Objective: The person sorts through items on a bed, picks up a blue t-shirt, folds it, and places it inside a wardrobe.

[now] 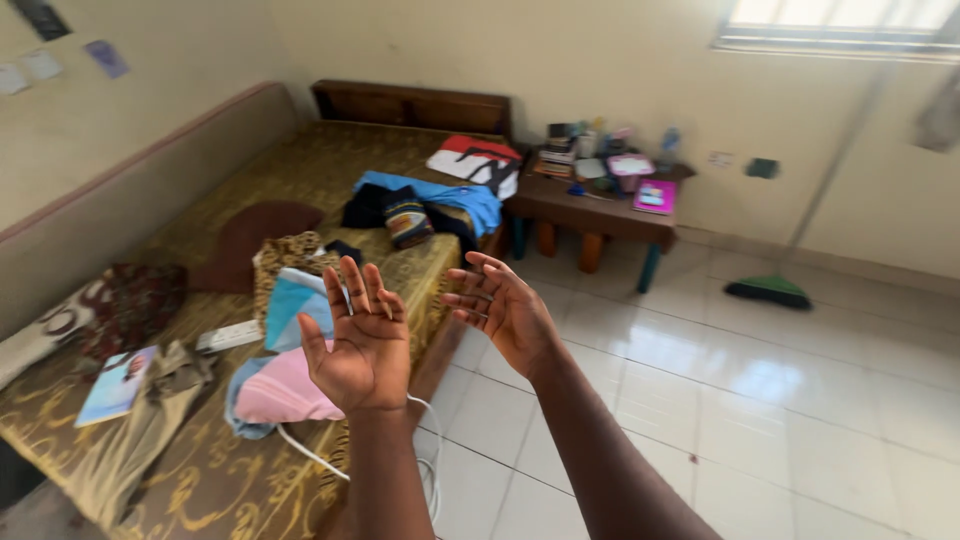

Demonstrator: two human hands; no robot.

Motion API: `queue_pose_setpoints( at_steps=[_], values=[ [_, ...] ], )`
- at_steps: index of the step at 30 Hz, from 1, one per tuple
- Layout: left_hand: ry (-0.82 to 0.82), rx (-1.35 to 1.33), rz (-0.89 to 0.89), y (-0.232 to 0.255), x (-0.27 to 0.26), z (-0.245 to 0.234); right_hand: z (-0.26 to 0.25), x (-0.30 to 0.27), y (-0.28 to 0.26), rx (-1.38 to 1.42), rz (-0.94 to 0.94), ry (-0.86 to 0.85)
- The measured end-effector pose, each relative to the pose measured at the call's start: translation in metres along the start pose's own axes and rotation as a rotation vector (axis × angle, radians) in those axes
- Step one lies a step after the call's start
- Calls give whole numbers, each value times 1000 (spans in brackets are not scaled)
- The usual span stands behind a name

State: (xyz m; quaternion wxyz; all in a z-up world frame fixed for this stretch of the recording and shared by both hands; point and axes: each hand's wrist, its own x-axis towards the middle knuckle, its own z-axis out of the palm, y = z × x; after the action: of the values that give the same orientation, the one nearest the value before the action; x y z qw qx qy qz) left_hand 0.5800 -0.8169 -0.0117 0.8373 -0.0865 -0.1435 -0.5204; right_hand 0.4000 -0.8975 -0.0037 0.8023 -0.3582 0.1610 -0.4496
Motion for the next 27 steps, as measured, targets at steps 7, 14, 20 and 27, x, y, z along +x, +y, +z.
queue_pose_setpoints(
  at_steps=[7, 14, 20, 27],
  values=[
    [34, 134, 123, 90, 53, -23, 35, 99, 60, 0, 120, -72],
    [90, 231, 211, 174, 90, -51, 54, 214, 99, -66, 242, -200],
    [113, 270, 363, 230, 136, -76, 64, 336, 162, -99, 373, -265],
    [248, 359, 479, 277, 215, -109, 37, 466, 285, -482, 516, -188]
  ],
)
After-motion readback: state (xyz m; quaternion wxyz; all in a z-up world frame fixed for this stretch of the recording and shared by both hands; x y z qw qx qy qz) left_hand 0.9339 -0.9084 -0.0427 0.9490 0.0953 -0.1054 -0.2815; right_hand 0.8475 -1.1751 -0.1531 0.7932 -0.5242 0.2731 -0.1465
